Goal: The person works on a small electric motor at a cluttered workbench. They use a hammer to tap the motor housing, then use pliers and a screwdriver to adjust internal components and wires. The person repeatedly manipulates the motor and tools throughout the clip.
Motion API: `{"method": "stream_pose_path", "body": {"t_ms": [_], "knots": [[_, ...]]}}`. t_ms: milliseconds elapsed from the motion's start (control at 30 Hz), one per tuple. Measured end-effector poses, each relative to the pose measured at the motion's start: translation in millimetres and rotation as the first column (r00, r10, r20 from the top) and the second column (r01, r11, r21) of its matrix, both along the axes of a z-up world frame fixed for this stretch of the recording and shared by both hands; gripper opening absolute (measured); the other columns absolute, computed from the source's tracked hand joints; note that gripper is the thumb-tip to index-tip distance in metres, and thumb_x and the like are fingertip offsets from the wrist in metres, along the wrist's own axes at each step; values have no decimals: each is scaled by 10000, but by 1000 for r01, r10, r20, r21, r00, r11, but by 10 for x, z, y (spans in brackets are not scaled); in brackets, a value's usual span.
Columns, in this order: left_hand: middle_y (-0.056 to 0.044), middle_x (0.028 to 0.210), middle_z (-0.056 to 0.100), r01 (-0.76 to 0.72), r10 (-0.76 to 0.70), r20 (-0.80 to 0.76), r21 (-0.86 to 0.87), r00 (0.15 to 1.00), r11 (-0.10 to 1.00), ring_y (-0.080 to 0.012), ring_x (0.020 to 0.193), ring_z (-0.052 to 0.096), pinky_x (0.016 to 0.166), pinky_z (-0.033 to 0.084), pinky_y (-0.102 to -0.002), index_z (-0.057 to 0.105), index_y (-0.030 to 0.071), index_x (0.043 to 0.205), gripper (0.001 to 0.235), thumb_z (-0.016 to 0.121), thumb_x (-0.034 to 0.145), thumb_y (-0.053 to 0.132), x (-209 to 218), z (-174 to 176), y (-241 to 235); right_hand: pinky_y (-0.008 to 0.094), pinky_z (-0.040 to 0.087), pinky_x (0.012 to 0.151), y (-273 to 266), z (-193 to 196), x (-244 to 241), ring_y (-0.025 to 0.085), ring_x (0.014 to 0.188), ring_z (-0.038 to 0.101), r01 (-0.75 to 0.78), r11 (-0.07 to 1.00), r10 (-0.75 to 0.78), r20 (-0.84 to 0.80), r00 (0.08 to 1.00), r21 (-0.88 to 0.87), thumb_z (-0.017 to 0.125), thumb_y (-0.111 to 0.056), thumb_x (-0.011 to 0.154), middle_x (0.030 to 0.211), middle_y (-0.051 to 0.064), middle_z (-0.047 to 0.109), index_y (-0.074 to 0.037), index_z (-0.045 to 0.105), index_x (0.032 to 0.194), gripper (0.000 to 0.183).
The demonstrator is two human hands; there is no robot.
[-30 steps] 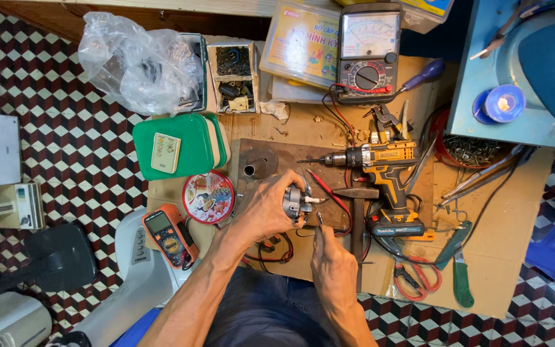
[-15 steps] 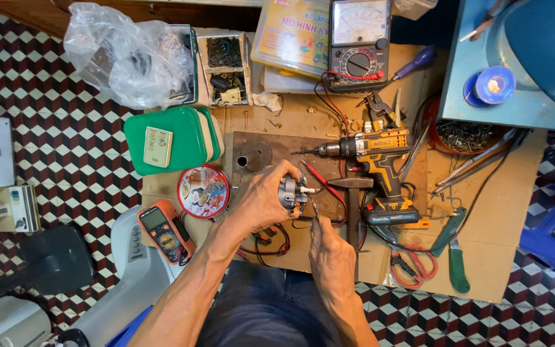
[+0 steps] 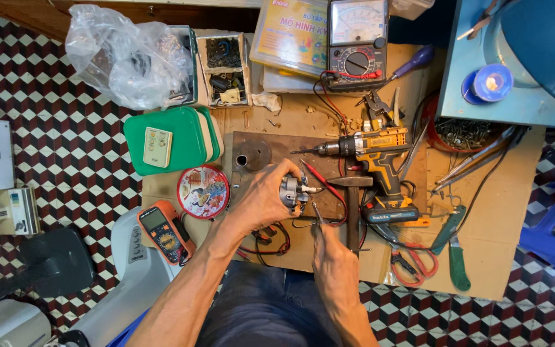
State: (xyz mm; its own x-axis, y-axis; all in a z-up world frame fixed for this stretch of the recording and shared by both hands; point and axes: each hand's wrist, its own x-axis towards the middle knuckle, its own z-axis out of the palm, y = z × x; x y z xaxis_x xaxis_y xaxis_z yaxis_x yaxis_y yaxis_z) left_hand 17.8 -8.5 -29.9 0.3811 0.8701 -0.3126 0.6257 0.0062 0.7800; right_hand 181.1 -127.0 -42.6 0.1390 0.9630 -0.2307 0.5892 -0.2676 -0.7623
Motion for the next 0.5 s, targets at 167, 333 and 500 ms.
{"method": "stream_pose_path", "body": {"t_ms": [167, 333, 500], "knots": [[-102, 938, 666, -1, 1, 16, 1, 1000, 1000, -308, 913, 658, 783, 544, -432, 584, 134, 1066, 536, 861, 607, 161, 42, -20, 5, 518, 486, 574, 48, -7, -23, 437, 696, 667, -25, 999, 27, 83, 996, -25, 609, -111, 988, 753, 236, 656, -50, 590, 1019, 71], [-99, 918, 658, 24, -26, 70, 32, 997, 999, -309, 923, 647, 799, 539, -439, 563, 119, 1064, 548, 865, 608, 148, 15, -11, 3, 507, 489, 542, 35, -62, -9, 417, 614, 664, -12, 999, 14, 41, 999, -52, 592, -85, 948, 688, 230, 631, -57, 608, 1090, 146], [-86, 910, 652, -1, 1, -4, -108, 1000, 994, -297, 902, 665, 787, 544, -438, 573, 134, 1080, 547, 865, 619, 169, 35, 15, -3, 496, 478, 547, 13, -37, 4, 426, 635, 649, -17, 1000, 16, 20, 1000, 23, 588, -85, 987, 715, 239, 627, -50, 599, 1010, 44]]}}
